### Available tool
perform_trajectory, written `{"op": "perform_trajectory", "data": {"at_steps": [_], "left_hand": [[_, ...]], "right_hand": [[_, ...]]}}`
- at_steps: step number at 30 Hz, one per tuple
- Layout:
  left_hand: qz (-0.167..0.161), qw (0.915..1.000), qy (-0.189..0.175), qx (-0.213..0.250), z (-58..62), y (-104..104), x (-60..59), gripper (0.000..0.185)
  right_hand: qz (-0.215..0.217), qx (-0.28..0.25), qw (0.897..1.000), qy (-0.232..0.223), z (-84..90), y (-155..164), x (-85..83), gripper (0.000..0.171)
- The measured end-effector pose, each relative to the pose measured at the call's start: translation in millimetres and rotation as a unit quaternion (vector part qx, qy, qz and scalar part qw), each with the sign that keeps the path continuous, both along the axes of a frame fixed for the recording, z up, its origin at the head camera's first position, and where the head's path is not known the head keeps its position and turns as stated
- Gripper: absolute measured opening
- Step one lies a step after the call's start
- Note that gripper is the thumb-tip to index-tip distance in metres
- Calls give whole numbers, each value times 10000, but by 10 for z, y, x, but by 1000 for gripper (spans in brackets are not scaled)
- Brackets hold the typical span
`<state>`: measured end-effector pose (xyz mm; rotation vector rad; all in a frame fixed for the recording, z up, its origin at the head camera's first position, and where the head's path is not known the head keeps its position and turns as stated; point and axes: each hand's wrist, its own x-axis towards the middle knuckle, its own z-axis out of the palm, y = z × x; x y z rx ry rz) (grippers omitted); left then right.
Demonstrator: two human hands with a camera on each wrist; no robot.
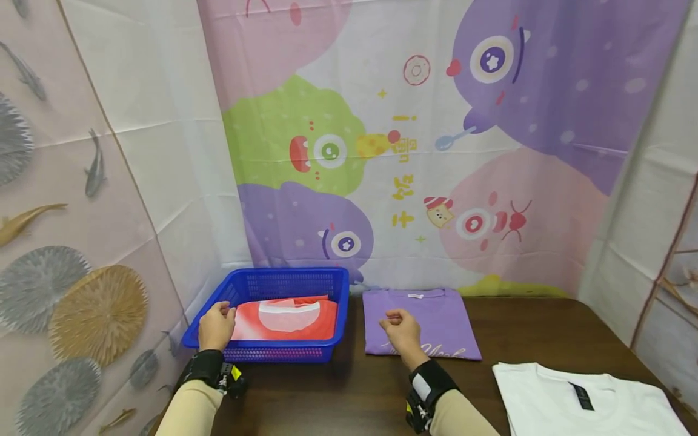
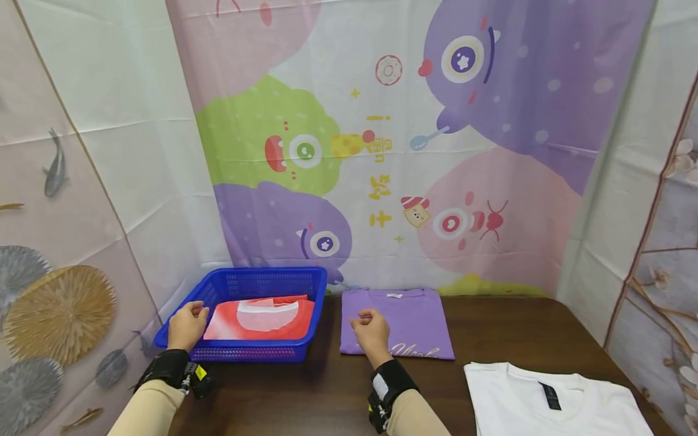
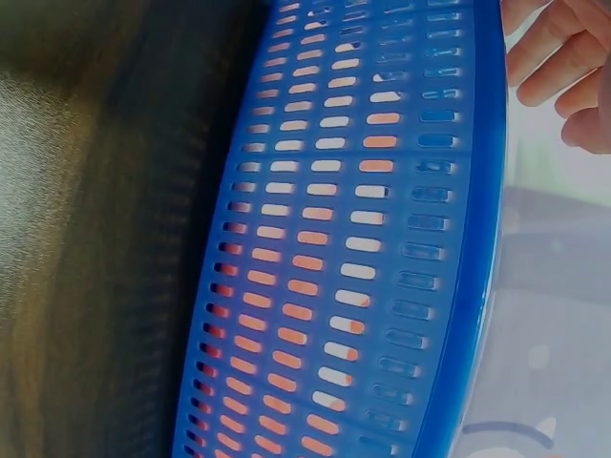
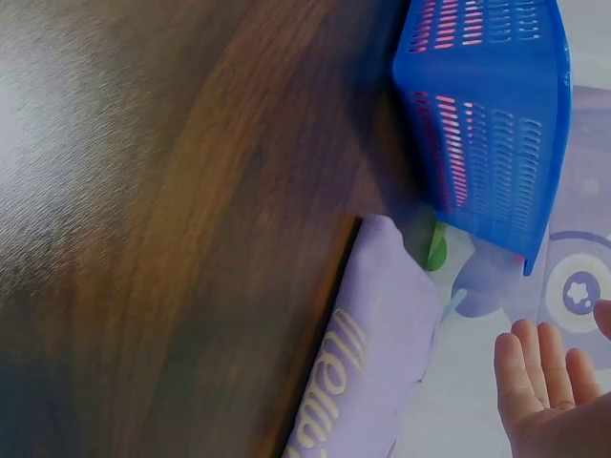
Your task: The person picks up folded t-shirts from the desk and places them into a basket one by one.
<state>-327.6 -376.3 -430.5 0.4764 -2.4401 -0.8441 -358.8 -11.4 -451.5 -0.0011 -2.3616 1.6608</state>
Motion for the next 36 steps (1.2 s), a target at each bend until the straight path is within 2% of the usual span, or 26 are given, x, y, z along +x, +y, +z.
{"op": "perform_trajectory", "data": {"at_steps": [7,11,21,26,30,36], "left_hand": [[-278,9995,87,83,11,110,-3,39],[-409,9987,285,133,0,217,19,36],[-1094,9902,822,279,17,744,20,28],[-1411,9829,1075,504,47,1080,51,23],[-1727,9744,1198,794,55,1376,87,22],[-2381,9528,1583,1019,23,1851,160,19]], "right_hand": [[-173,134,9998,-20,-18,154,-11,23],[-173,129,9997,-132,-22,187,-6,23],[-149,23,9996,-226,-40,286,42,25],[-177,58,9995,-237,-81,369,72,25],[-215,41,9988,-434,-126,447,97,27],[-322,-23,9973,-663,-184,586,138,35]]}}
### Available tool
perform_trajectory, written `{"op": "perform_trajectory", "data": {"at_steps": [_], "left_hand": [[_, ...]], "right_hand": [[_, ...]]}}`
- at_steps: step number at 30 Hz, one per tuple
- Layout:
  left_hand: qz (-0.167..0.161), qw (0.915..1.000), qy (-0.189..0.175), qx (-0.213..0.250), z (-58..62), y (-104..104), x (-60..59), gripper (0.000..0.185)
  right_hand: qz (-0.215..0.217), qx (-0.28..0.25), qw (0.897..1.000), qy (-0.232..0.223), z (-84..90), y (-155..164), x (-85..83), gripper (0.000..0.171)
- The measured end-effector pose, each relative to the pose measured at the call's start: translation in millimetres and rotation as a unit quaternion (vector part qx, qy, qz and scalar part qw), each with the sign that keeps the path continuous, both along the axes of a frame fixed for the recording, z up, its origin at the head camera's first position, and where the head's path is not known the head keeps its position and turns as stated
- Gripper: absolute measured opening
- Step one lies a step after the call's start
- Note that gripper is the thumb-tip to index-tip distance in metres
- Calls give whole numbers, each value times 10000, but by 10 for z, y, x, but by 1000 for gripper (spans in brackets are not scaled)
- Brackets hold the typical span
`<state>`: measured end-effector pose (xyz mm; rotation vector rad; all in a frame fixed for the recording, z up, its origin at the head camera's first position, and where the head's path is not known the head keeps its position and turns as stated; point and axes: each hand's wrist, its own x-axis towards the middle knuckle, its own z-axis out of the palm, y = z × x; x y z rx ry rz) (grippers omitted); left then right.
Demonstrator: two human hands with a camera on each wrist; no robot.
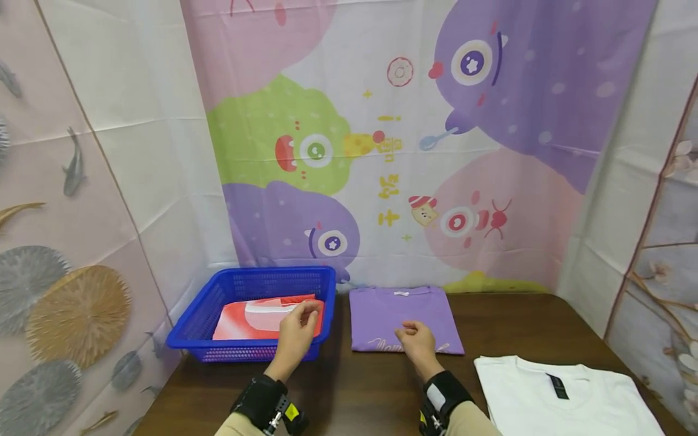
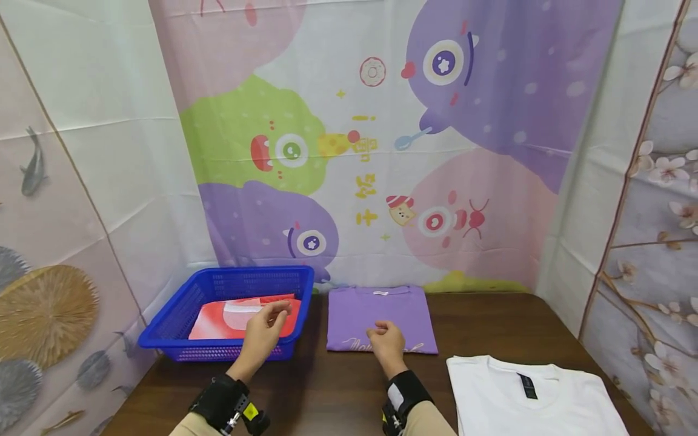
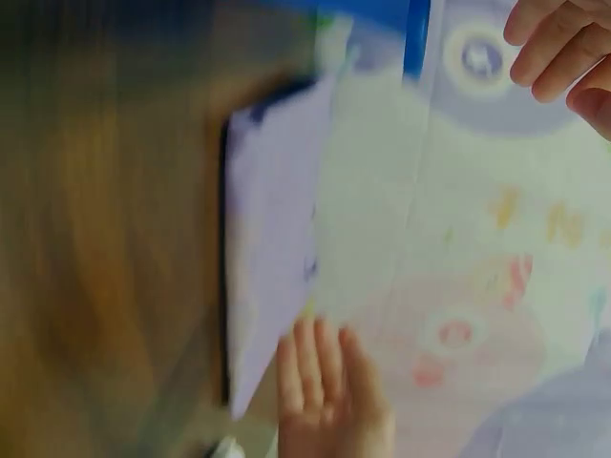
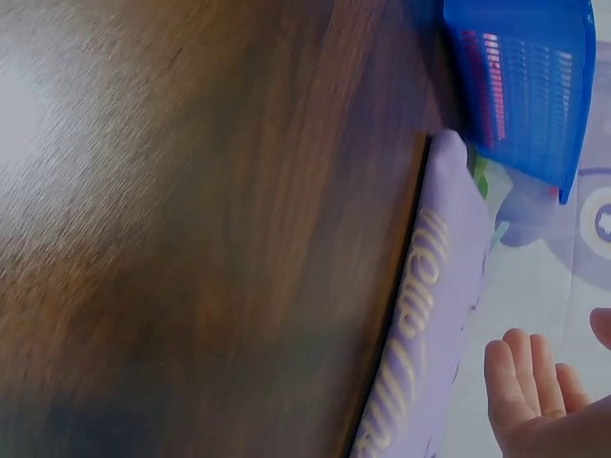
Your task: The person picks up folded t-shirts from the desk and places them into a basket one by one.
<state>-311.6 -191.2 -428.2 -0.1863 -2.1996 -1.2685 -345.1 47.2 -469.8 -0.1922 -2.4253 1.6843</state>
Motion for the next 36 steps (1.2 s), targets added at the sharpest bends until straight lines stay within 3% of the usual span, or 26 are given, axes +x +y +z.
{"op": "perform_trajectory", "data": {"at_steps": [5,8,12,15,17,21,24,28,36], "left_hand": [[-620,9981,26,63,-94,412,40,18],[-845,9961,-227,61,-188,626,48,17],[-890,9917,-887,275,-344,816,56,19],[-586,9867,-1401,582,-473,884,39,21],[-212,9844,-1590,723,-564,892,7,21],[530,9792,-1741,895,-714,844,-55,22],[878,9727,-1867,1062,-773,799,-78,24],[1102,9660,-2021,1176,-816,773,-105,25],[1149,9554,-2271,1501,-866,827,-189,28]], "right_hand": [[-295,58,9995,-87,-56,153,-1,41],[-570,105,9979,-288,-92,266,7,45],[-960,189,9930,-660,-150,431,41,50],[-1113,183,9906,-769,-203,542,74,51],[-1158,128,9899,-805,-238,600,83,52],[-1207,56,9886,-895,-288,684,77,52],[-1258,87,9876,-937,-309,738,67,51],[-1387,39,9857,-958,-308,808,64,48],[-1548,28,9818,-1097,-258,951,58,41]]}}
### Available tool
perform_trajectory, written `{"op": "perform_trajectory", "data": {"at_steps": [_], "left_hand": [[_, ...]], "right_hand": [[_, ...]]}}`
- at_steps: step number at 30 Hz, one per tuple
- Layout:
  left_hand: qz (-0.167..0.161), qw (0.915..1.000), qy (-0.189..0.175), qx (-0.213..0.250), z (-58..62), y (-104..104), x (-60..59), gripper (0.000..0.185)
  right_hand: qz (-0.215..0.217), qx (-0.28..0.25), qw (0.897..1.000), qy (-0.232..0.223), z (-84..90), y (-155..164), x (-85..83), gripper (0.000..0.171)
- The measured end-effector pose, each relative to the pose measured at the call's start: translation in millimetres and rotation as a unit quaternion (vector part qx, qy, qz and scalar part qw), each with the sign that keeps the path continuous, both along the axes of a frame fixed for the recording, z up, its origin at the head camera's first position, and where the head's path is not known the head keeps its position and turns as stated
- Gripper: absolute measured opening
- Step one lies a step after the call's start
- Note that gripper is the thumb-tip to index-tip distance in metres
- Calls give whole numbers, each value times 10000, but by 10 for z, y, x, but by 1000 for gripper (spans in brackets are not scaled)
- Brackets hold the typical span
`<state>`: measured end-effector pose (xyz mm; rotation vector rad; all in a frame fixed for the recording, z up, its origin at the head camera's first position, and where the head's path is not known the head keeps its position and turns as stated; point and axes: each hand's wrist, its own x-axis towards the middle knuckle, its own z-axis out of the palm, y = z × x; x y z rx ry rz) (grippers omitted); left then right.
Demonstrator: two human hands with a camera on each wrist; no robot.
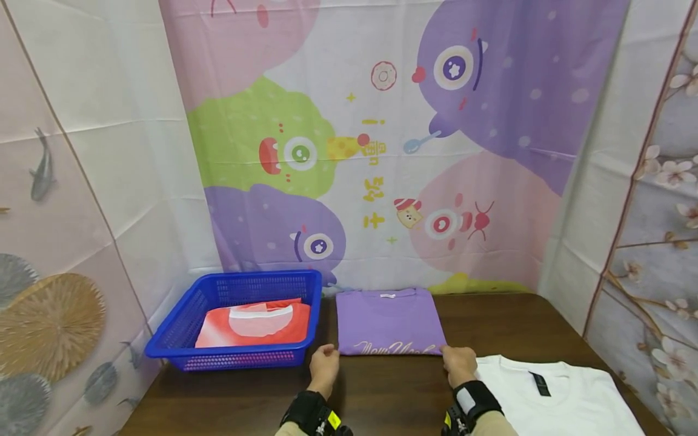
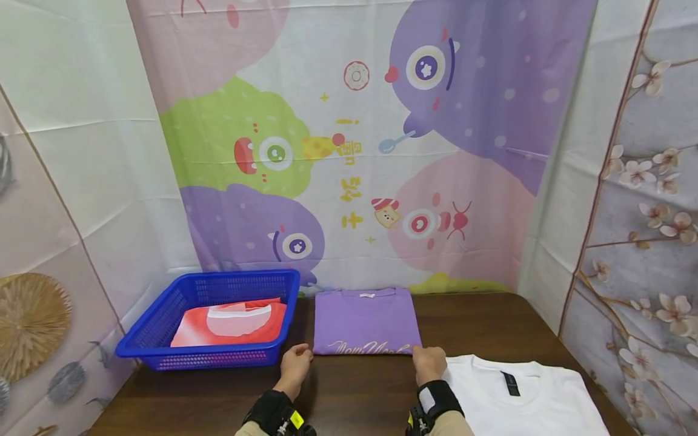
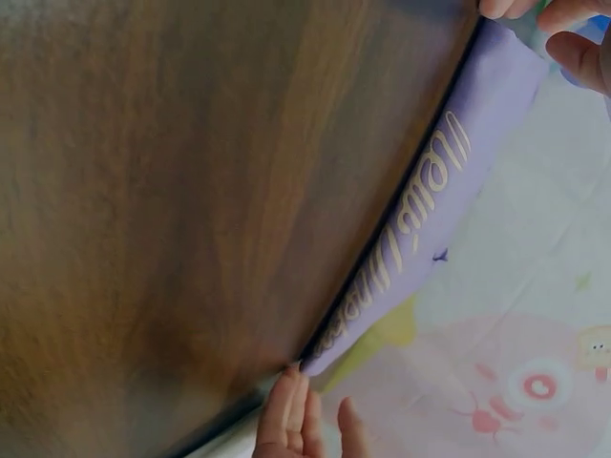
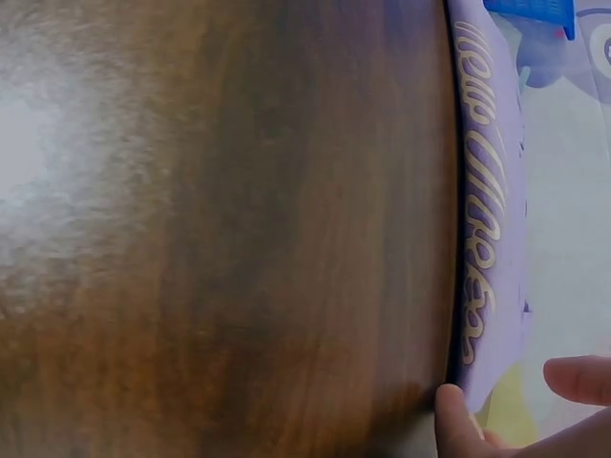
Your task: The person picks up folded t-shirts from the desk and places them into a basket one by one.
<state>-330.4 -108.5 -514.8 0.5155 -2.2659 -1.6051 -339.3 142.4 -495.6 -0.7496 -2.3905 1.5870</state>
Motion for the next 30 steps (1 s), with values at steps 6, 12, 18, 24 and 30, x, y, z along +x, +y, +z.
{"op": "perform_trajectory", "data": {"at_steps": [6,12,18,24,30], "left_hand": [[70,9991,-148,396,-46,39,-101,32],[101,9927,-328,1153,-385,-16,-395,38],[-23,9833,-467,1757,-1373,-224,-1195,46],[44,9881,-611,1414,-1558,-242,-1428,19],[72,9787,-624,1953,-1225,-212,-1289,30]], "right_hand": [[-217,-926,9955,45,28,44,-21,36],[-400,-2418,9693,216,44,20,-76,55],[-392,-2968,9539,229,8,-19,-160,61],[-626,-3052,9492,438,-100,-3,-222,53],[-447,-3270,9433,348,-151,15,-256,57]]}}
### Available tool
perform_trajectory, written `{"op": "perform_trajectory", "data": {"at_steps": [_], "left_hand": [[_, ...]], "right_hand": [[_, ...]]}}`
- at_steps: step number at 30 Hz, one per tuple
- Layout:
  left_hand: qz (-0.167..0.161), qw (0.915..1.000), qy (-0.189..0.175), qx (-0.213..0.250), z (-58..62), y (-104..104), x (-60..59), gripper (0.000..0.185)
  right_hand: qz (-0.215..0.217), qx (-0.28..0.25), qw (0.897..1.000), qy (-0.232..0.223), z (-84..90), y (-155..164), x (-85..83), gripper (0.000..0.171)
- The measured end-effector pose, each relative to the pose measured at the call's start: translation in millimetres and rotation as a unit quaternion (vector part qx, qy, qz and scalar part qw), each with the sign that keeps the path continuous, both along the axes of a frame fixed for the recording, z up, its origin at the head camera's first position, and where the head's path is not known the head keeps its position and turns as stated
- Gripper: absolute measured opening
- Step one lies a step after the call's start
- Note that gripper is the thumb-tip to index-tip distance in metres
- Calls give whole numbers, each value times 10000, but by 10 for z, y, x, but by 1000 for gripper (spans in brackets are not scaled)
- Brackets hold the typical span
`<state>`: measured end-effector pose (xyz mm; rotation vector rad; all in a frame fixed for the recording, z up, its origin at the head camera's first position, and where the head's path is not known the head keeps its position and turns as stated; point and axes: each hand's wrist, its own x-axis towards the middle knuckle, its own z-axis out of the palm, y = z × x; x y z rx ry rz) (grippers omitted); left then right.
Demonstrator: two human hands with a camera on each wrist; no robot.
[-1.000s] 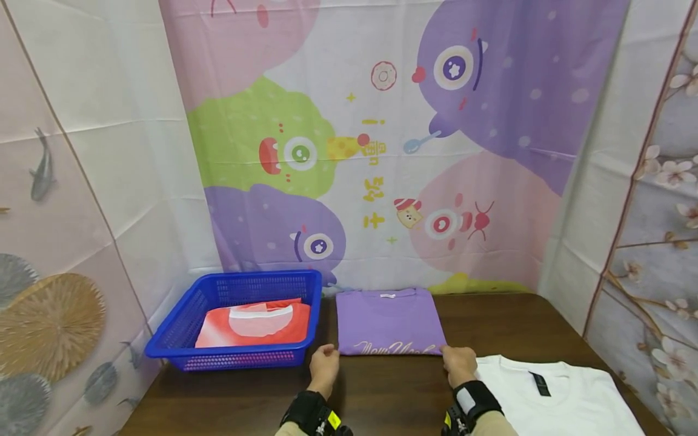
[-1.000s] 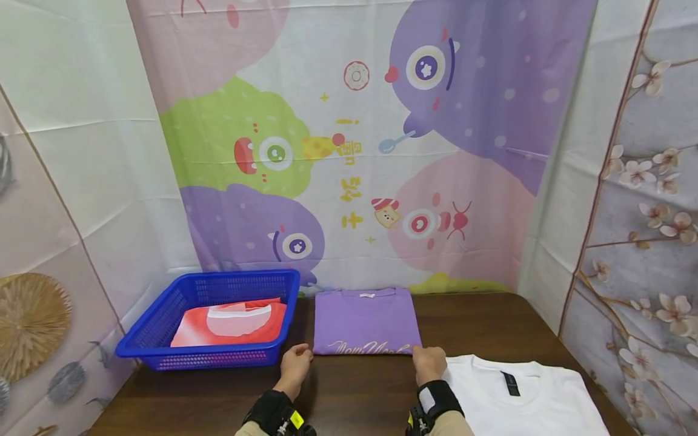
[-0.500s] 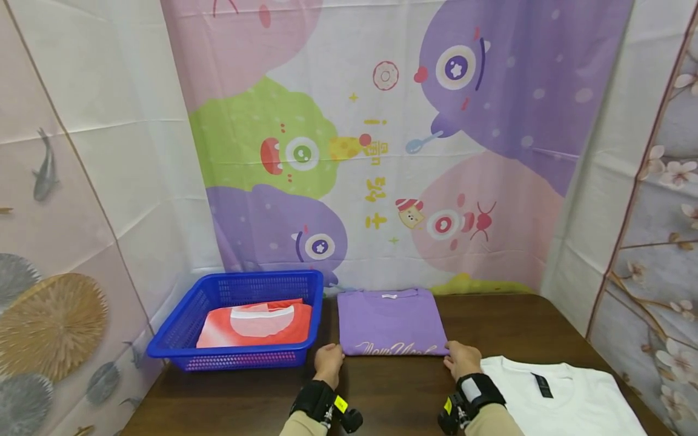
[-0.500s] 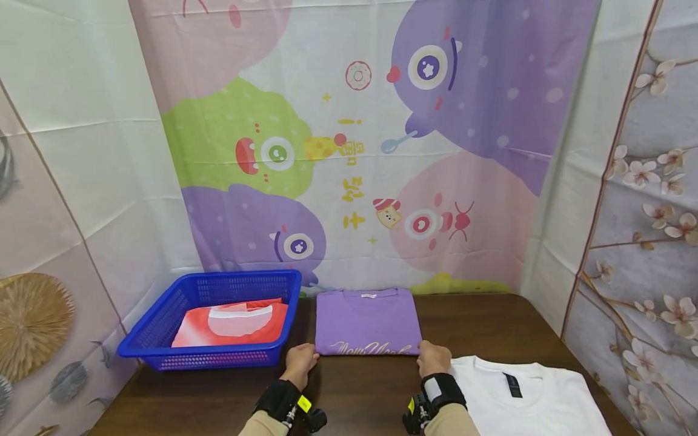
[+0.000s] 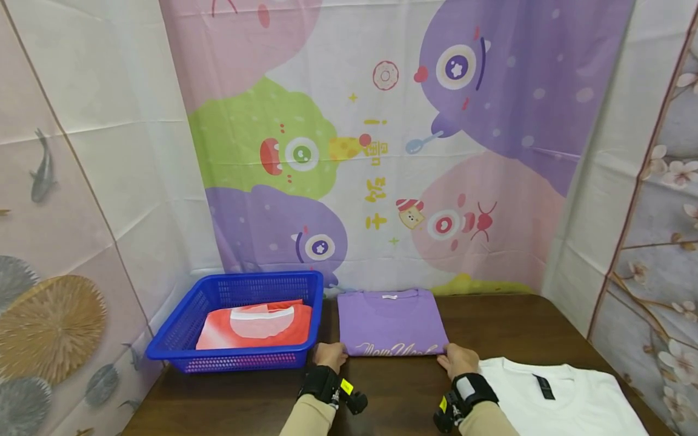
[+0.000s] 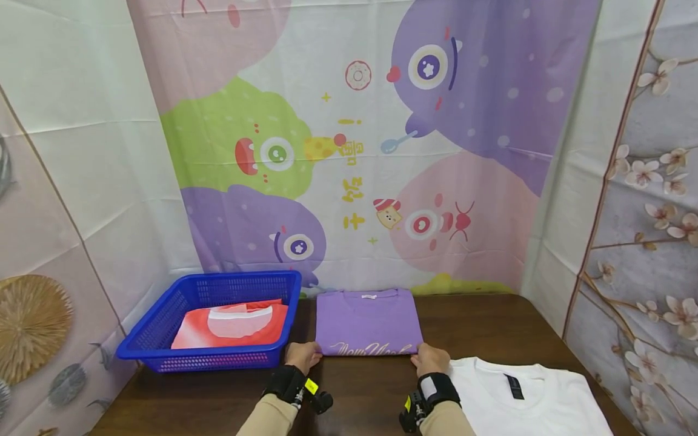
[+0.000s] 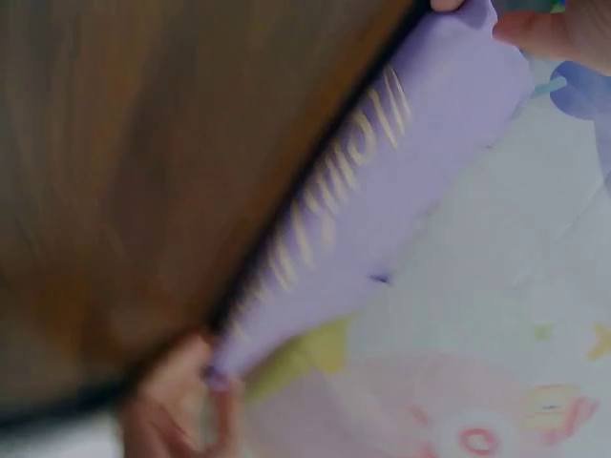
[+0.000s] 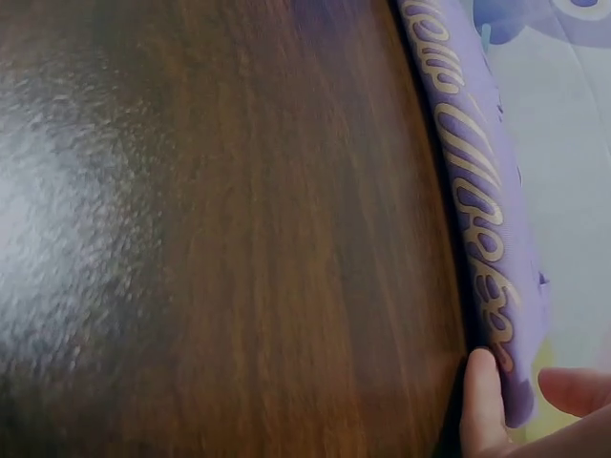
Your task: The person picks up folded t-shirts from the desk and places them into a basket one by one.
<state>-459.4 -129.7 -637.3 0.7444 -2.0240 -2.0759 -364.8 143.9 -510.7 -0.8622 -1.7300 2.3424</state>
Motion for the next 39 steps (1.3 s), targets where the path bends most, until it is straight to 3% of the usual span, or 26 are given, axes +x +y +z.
{"op": "perform_trajectory", "data": {"at_steps": [3,5,6,9,12,16,20,29,34,39], "left_hand": [[-102,9970,-175,747,-15,-32,-76,33],[-87,9934,-262,1117,-94,-49,-175,31],[-92,9922,-320,1202,-243,-71,-305,30],[-108,9917,-401,1221,-407,-74,-386,34],[-54,9950,-360,926,263,69,193,36],[-39,9970,-420,656,1320,221,1000,37],[-126,9975,-462,513,1303,195,998,37],[-664,9938,-717,527,1270,113,1051,42],[-879,9927,-678,462,1265,56,1129,43],[-1073,9910,-737,316,1297,26,1213,39]], "right_hand": [[101,-137,9998,-48,-16,7,-14,59],[89,-266,9996,-30,-19,7,-29,60],[87,-314,9995,-21,-22,7,-37,61],[141,-389,9991,26,-23,2,-49,63],[147,-379,9992,36,-18,-2,-22,63],[142,-229,9996,49,-10,-13,-2,62],[291,46,9995,81,-13,0,11,61],[748,645,9951,68,27,78,139,56],[845,591,9946,-106,47,86,220,51],[979,461,9941,-7,28,97,301,50]]}}
